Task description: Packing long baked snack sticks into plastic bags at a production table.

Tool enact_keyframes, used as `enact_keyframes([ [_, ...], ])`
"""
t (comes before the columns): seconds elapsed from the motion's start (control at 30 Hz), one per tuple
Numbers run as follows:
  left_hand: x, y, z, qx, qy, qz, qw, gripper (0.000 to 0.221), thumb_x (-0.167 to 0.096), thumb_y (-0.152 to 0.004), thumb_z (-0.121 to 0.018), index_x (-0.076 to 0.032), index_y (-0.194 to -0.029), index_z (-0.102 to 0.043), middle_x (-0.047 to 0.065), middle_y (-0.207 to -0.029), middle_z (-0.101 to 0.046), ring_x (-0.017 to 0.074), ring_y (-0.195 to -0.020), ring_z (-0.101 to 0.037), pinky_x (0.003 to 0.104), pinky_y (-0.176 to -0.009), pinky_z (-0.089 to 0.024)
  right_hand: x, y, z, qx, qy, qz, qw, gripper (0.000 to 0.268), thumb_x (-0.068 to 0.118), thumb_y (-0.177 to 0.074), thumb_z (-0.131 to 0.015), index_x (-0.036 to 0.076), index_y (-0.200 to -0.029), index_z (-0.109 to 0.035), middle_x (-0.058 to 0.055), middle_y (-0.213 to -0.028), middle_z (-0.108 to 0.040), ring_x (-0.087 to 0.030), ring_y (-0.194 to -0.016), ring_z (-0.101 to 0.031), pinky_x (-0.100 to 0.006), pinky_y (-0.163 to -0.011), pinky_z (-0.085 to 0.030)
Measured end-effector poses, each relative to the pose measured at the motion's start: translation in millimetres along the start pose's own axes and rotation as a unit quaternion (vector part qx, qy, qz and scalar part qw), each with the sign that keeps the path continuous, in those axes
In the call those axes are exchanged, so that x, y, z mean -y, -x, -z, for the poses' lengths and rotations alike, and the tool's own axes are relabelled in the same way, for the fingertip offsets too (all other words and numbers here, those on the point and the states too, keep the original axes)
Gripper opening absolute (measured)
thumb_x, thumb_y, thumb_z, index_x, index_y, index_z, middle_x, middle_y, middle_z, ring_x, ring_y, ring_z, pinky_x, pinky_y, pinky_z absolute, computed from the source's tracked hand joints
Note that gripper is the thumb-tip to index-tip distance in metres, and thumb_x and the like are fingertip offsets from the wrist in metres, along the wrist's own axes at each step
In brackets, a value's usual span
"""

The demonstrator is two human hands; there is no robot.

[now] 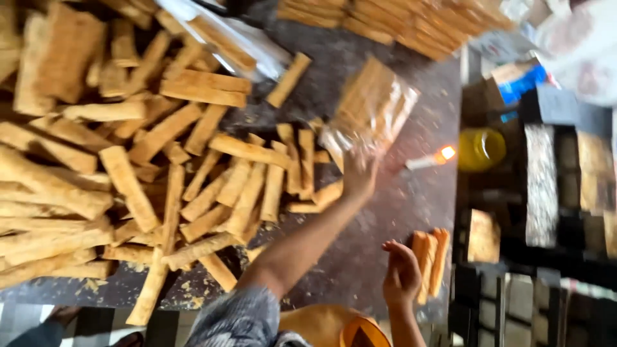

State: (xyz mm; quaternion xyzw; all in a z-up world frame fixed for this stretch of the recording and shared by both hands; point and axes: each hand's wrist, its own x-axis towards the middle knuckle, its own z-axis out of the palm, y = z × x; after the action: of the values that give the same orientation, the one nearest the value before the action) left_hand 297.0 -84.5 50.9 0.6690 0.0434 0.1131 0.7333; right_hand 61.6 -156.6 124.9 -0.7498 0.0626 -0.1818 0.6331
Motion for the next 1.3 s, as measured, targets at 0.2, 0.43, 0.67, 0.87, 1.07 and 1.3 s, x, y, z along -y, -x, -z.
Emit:
enact_keyframes([
  [0.2, -66.6, 136.9, 155.0, 0.2, 0.28, 0.272, 0.899, 0.015, -0.016, -0.105, -0.064, -0.004, -0.112, -0.058, 0.003, -0.104, -0.055, 0.0129, -0.1, -0.053, 0.028, -0.089, -0.047, 48.1, -158.7, -143.2, 0.177, 0.267, 0.193, 0.928, 0.022, -0.001, -0.097, -0.061, 0.001, -0.117, -0.071, -0.018, -0.118, -0.073, -0.03, -0.11, -0.071, -0.036, -0.095, -0.056],
  [0.43, -103.7, 155.7, 285.1, 0.207, 0.258, 0.263, 0.906, 0.014, -0.004, -0.099, -0.07, -0.003, -0.113, -0.066, 0.009, -0.109, -0.068, 0.0141, -0.091, -0.064, 0.027, -0.07, -0.048, -92.8, -347.5, -361.3, 0.347, 0.439, 0.371, 0.741, 0.045, 0.02, -0.103, -0.06, 0.0, -0.144, -0.057, -0.024, -0.143, -0.057, -0.042, -0.128, -0.057, -0.046, -0.103, -0.047],
  [0.67, -132.8, 145.9, 282.5, 0.098, 0.267, 0.193, 0.939, 0.015, 0.0, -0.099, -0.071, 0.001, -0.114, -0.066, 0.015, -0.124, -0.067, 0.0218, -0.115, -0.067, 0.034, -0.094, -0.056, -118.4, -344.2, -372.9, 0.305, 0.516, 0.271, 0.754, 0.01, 0.02, -0.103, -0.066, 0.013, -0.103, -0.073, -0.011, -0.111, -0.074, -0.033, -0.106, -0.069, -0.045, -0.093, -0.054],
  [0.87, -147.1, 124.4, 281.1, 0.198, 0.263, 0.149, 0.932, 0.019, -0.006, -0.103, -0.07, -0.002, -0.12, -0.062, 0.015, -0.125, -0.065, 0.0227, -0.113, -0.065, 0.033, -0.098, -0.056, -10.5, -317.9, -330.8, 0.241, 0.346, 0.201, 0.884, 0.025, 0.021, -0.092, -0.081, 0.004, -0.09, -0.063, -0.01, -0.083, -0.07, -0.027, -0.076, -0.07, -0.037, -0.072, -0.055],
  [1.07, -204.2, 84.3, 278.4, 0.079, -0.118, -0.054, 0.988, 0.049, -0.028, -0.095, -0.071, 0.0, -0.132, -0.056, 0.024, -0.136, -0.055, 0.0345, -0.12, -0.062, 0.045, -0.099, -0.055, 67.5, -189.0, -180.6, 0.2, 0.428, 0.147, 0.869, 0.038, 0.034, -0.088, -0.084, 0.004, -0.067, -0.07, -0.005, -0.059, -0.062, -0.018, -0.052, -0.057, -0.034, -0.054, -0.045],
  [1.3, -203.8, 121.4, 227.3, 0.165, -0.218, -0.239, 0.932, 0.029, -0.026, -0.093, -0.071, -0.005, -0.113, -0.066, 0.011, -0.103, -0.068, 0.0278, -0.095, -0.07, 0.047, -0.089, -0.055, 123.9, -46.5, -68.4, 0.335, 0.138, -0.088, 0.928, 0.017, 0.012, -0.081, -0.081, 0.007, -0.095, -0.073, 0.002, -0.072, -0.066, -0.002, -0.059, -0.052, -0.02, -0.051, -0.041],
])
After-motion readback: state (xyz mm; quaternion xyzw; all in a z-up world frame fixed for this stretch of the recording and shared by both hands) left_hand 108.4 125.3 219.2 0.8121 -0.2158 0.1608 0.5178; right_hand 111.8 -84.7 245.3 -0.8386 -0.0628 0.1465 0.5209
